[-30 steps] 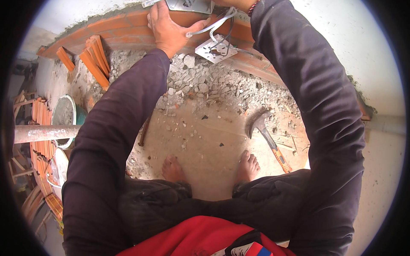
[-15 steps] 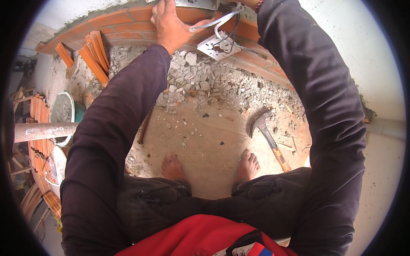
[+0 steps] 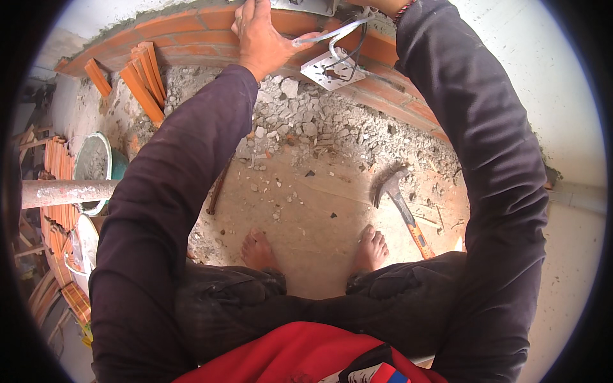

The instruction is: The person installs an electrical junction box into a wall cavity by hand using a hammer and a screwdriver to secure the box and manage wires.

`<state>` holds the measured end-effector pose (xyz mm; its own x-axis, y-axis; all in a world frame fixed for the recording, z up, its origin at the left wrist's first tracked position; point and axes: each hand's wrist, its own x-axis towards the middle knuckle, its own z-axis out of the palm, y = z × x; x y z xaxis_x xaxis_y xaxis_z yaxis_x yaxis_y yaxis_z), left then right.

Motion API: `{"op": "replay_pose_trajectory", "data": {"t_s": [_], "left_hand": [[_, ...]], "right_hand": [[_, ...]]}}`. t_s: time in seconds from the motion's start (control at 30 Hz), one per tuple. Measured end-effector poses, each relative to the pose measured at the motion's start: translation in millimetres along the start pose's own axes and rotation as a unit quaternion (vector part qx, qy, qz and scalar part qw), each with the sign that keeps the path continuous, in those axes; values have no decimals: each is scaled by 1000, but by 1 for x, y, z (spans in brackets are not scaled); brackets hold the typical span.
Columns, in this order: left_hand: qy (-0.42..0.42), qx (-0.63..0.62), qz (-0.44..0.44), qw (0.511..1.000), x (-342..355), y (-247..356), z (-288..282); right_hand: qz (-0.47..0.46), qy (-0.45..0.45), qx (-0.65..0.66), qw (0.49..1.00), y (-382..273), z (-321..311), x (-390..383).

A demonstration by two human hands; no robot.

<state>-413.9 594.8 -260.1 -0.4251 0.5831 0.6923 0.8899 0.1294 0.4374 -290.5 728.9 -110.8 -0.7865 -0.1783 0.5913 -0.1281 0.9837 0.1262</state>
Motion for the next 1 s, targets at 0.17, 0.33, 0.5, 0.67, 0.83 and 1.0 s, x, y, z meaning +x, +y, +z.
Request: {"op": "replay_pose_trajectory", "data": {"t_s": [0.17,0.33,0.5,0.67,0.83,1.0], "left_hand": [[-12,6,-4,1000,1,-1,-1],[-26,17,-9,999,0,-4,-1],[-37,12,-12,999,2,-3,0],[-50,21,-13,998,2,-7,-2],[-57,26,-14,998,3,-8,-2],[-48,38,-5,998,0,-10,2]], "right_hand": [[18,9,9,1000,-1,0,-2],[38,-2,10,999,-4,-1,-1],[38,-3,2,999,-3,-4,-2],[39,-7,-2,999,-5,-2,-1],[30,-10,-3,1000,-5,-2,0],[-10,7,-2,1000,3,0,-2]]}}
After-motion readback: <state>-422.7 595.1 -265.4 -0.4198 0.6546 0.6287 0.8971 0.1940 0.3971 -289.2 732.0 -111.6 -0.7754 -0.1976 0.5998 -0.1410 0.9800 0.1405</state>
